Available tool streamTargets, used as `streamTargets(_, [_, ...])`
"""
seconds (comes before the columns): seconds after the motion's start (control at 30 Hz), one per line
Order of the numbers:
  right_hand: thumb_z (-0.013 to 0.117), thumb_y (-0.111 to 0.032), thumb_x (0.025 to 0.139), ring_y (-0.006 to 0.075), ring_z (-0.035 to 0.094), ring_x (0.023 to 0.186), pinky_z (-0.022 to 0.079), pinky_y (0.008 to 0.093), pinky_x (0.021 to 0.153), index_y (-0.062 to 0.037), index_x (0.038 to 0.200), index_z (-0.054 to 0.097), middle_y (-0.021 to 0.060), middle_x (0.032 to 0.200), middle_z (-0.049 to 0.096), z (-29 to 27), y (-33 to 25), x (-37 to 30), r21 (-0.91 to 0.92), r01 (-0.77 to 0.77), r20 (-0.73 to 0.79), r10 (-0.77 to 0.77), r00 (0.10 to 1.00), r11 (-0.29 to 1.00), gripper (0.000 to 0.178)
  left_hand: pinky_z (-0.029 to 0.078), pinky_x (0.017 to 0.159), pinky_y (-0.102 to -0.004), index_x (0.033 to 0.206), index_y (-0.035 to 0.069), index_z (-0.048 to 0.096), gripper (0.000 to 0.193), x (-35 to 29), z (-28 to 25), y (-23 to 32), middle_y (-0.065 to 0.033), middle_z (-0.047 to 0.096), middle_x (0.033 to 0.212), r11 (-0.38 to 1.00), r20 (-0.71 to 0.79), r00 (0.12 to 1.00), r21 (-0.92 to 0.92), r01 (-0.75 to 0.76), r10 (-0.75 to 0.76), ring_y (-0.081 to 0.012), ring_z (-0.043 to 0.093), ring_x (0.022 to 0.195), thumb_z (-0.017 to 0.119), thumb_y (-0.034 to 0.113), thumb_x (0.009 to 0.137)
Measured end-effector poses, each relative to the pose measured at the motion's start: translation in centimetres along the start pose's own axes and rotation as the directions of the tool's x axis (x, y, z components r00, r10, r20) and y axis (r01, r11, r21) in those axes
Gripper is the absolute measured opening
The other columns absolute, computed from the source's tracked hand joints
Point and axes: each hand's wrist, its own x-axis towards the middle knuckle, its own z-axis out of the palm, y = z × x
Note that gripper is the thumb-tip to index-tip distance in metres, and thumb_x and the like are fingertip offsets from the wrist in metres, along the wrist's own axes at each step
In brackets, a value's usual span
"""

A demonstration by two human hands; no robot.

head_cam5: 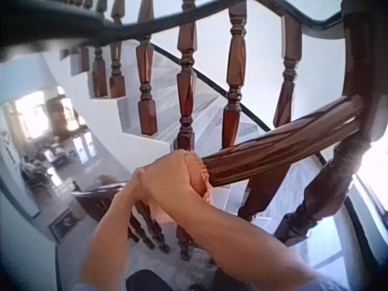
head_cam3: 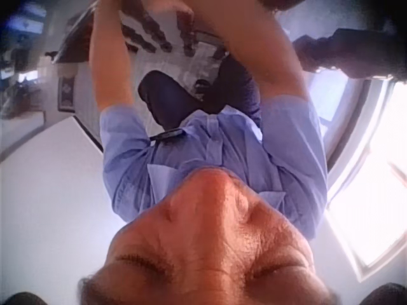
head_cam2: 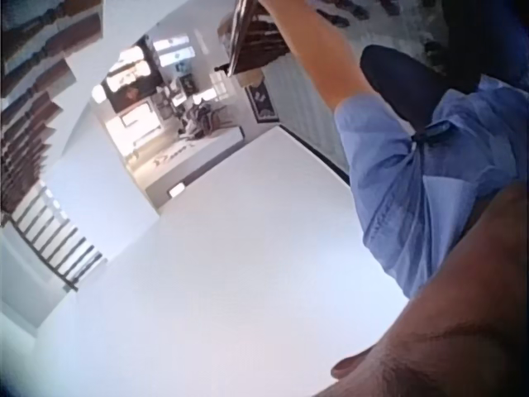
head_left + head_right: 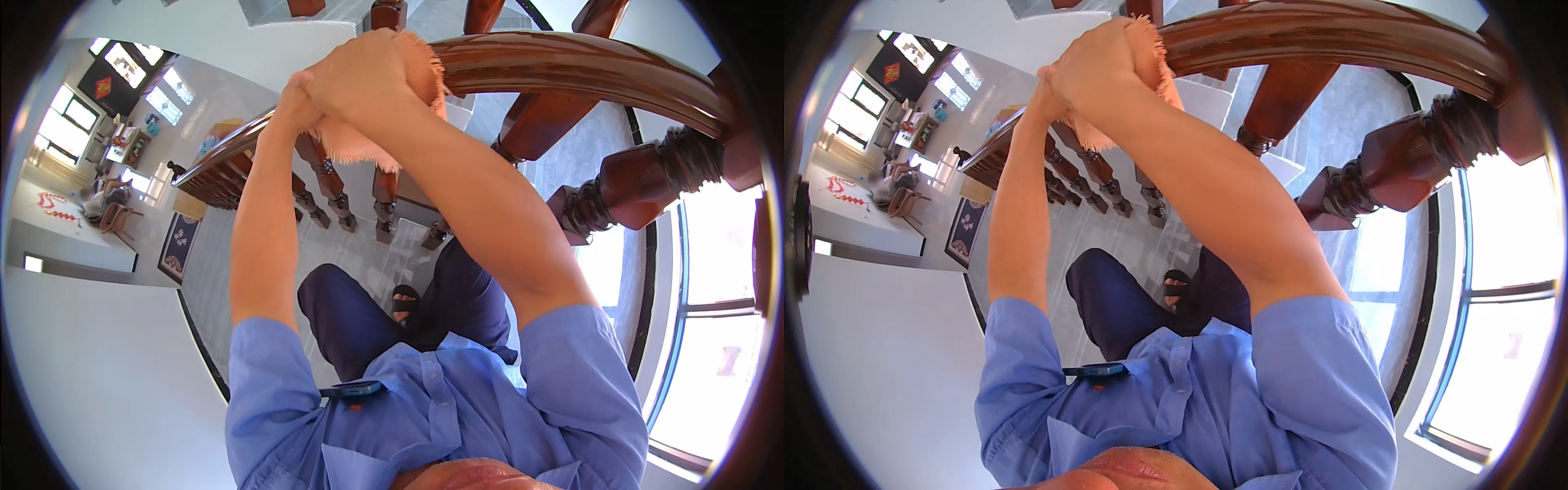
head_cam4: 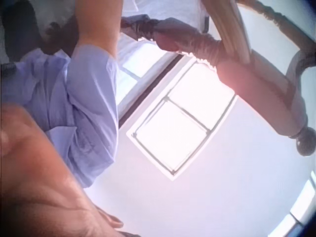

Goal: The person sits on a staircase and wipes the wooden handrail and balusters with a peach-colored cloth. They move along the railing, cleaning different sections by wrapping the cloth around the wood and rubbing it.

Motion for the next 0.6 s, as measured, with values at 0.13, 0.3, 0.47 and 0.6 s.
streamTargets(0.13, [0.043, -0.057, 0.104, 0.0245, 0.072, 0.087, 0.05, 0.0467, 0.083, -0.0173, 0.103, 0.08, 0.0051, 0.093, 0.078, 0.7, -1.5, 0.2, -0.046, 0.152, 0.066, -0.149, 0.987, 0.987, 0.055, 0.052, 0.093, -0.041, 0.128, 0.007, 0.066, 0.04, -1.9, -0.7, -1.7, -0.0179, 0.072, 0.118, 0.992, -0.09, 0.996, 0.129, -0.004, 0.016, -0.0375, 0.066, 0.108, 0.066, 0.024, 0.092])
streamTargets(0.3, [0.043, -0.061, 0.103, 0.0284, 0.072, 0.091, 0.05, 0.0528, 0.09, -0.0163, 0.103, 0.08, 0.0059, 0.095, 0.077, 1.7, -0.4, -0.1, -0.137, 0.258, -0.067, -0.269, 0.961, 0.956, 0.058, 0.051, 0.098, -0.0435, 0.135, 0.01, 0.062, 0.047, -2.4, -0.8, -0.1, -0.0192, 0.068, 0.127, 0.985, -0.111, 0.981, 0.051, 0.164, -0.157, -0.0394, 0.064, 0.116, 0.061, 0.034, 0.095])
streamTargets(0.47, [0.064, -0.045, 0.093, 0.0294, 0.073, 0.093, 0.058, 0.0476, 0.082, -0.0131, 0.103, 0.08, 0.0099, 0.102, 0.076, -1.5, 5.4, -2.5, -0.151, 0.264, 0.154, -0.241, 0.958, 0.953, 0.037, 0.048, 0.102, -0.0473, 0.135, 0.013, 0.063, 0.04, 0.4, -0.4, 6.9, -0.0235, 0.064, 0.131, 0.964, -0.024, 0.977, 0.165, 0.211, -0.21, -0.043, 0.06, 0.12, 0.047, 0.03, 0.102])
streamTargets(0.6, [0.075, -0.044, 0.081, 0.0281, 0.074, 0.095, 0.059, 0.0448, 0.078, -0.0148, 0.096, 0.081, 0.0062, 0.095, 0.078, -5.6, 13.9, -7.5, 0.037, 0.209, -0.241, -0.194, 0.951, 0.977, 0.033, 0.052, 0.093, -0.0407, 0.123, 0.001, 0.065, 0.036, 6.0, 0.5, 12.5, -0.0235, 0.067, 0.118, 0.645, 0.254, 0.858, 0.574, -0.505, 0.446, -0.0372, 0.064, 0.11, 0.05, 0.025, 0.103])
